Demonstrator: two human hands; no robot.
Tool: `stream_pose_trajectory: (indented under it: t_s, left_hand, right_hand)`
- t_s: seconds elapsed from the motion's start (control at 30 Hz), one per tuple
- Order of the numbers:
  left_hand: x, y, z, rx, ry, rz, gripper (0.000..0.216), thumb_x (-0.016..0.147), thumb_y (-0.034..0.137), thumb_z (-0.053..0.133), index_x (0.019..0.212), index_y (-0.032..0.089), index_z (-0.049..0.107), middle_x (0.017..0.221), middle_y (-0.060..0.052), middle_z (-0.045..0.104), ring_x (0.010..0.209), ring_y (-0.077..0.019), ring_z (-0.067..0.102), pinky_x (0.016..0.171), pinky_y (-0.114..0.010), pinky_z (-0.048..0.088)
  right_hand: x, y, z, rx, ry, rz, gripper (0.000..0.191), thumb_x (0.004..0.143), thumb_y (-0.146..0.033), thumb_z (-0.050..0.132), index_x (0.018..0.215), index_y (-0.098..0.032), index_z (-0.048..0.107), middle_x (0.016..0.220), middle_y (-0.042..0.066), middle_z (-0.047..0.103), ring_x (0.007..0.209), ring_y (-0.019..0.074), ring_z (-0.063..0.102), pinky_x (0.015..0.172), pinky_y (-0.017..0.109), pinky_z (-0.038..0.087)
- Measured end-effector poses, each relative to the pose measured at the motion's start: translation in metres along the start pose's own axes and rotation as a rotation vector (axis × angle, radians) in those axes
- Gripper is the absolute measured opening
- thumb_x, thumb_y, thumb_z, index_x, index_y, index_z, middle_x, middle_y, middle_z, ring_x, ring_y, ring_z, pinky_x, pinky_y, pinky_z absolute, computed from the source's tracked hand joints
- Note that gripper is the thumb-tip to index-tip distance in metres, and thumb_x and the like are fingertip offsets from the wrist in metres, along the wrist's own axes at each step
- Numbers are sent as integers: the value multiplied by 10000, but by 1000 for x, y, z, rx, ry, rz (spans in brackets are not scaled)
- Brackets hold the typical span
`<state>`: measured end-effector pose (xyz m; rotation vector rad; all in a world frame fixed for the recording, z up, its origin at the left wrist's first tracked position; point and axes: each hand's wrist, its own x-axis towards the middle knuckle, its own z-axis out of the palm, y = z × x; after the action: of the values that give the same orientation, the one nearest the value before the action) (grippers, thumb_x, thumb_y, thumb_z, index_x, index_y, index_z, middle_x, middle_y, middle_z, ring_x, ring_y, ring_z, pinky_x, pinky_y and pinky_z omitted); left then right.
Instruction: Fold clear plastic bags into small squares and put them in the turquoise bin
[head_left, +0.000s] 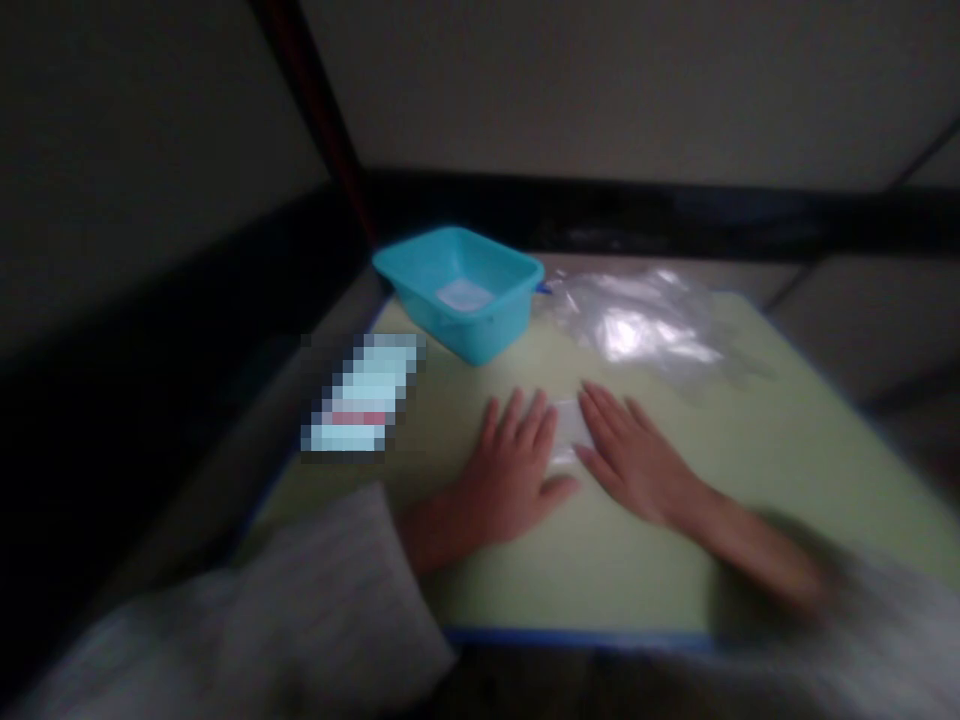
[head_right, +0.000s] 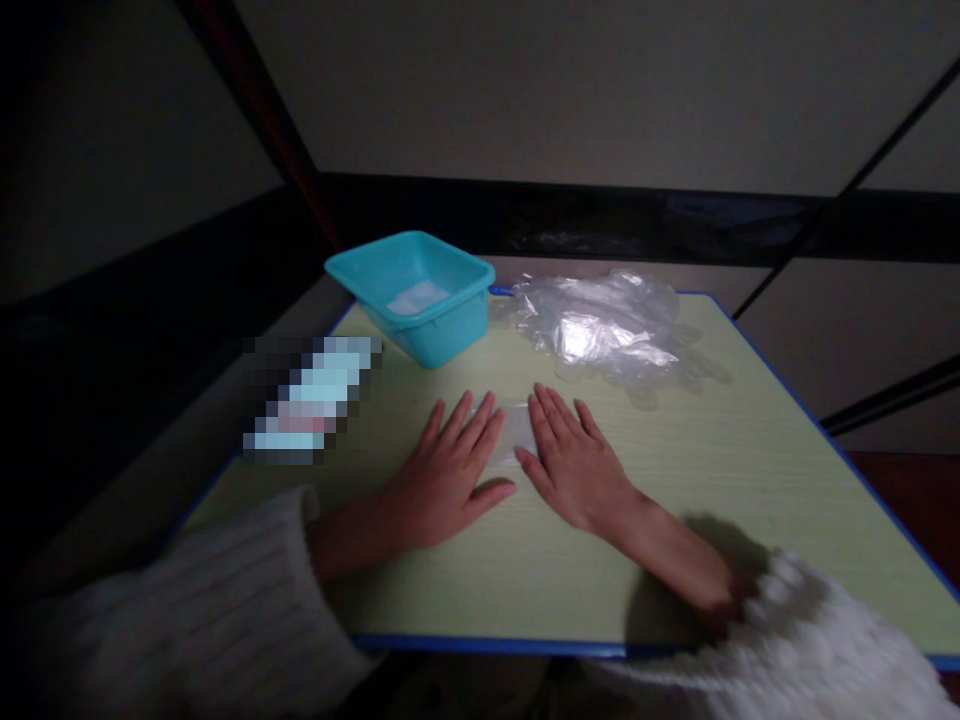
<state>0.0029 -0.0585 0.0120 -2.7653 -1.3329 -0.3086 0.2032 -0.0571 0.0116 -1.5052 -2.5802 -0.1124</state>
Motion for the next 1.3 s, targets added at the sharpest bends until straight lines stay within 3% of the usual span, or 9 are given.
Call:
stream_pose_trajectory:
  t_s: [0.37,0.5,0.63,0.73,0.97,1.17,1.3]
  left_hand:
    - [1,2,-3,-18,-29,-11,722,884,581,352,1399,75,326,1503,-192,232,1384,-383,174,1098,-566,152]
    - [1,3,-5,-35,-44,-25,728,877,578,368,1405,81,309,1508,-186,221,1386,-378,173,1100,-562,150]
    - [2,1,-11,-55,-63,-27,737,858,536,441,1433,119,245,1518,-176,196,1395,-366,149,1098,-575,126]
    - [4,-2,-15,-67,-76,-6,706,839,409,498,1439,151,231,1527,-160,180,1402,-350,133,1099,-579,103]
    - [10,-9,-19,-84,-60,-10,674,791,222,468,1426,139,259,1523,-154,200,1407,-322,133,1106,-581,81]
    - [16,-23,-21,-70,-12,-60,615,795,167,423,1395,109,305,1501,-180,245,1399,-317,166,1096,-604,95]
    - [19,-42,-11,-54,62,-84,565,822,148,389,1379,86,315,1486,-198,266,1398,-326,165,1092,-620,75]
  right_hand:
    - [-7,6,-4,33,16,39,625,956,-451,216,1450,-67,221,1493,199,252,1389,260,212,1082,527,235]
    - [-8,15,-8,117,34,32,565,950,-401,287,1426,-96,281,1467,193,326,1356,281,299,1068,542,260]
    - [-2,28,-15,326,99,81,458,922,-294,366,1339,-110,397,1306,178,534,1178,271,515,990,455,402]
    - [2,33,-19,423,140,122,378,896,-248,389,1240,-112,467,1156,169,607,1023,264,583,893,423,464]
    - [2,30,-28,442,156,146,280,838,-194,406,1090,-124,507,880,116,625,811,252,581,710,387,469]
    - [-2,28,-35,433,152,190,294,838,-199,377,1105,-124,478,729,66,636,639,219,581,601,345,443]
    - [-4,19,-35,491,129,98,191,830,-189,390,976,-153,508,689,49,621,601,198,570,564,314,434]
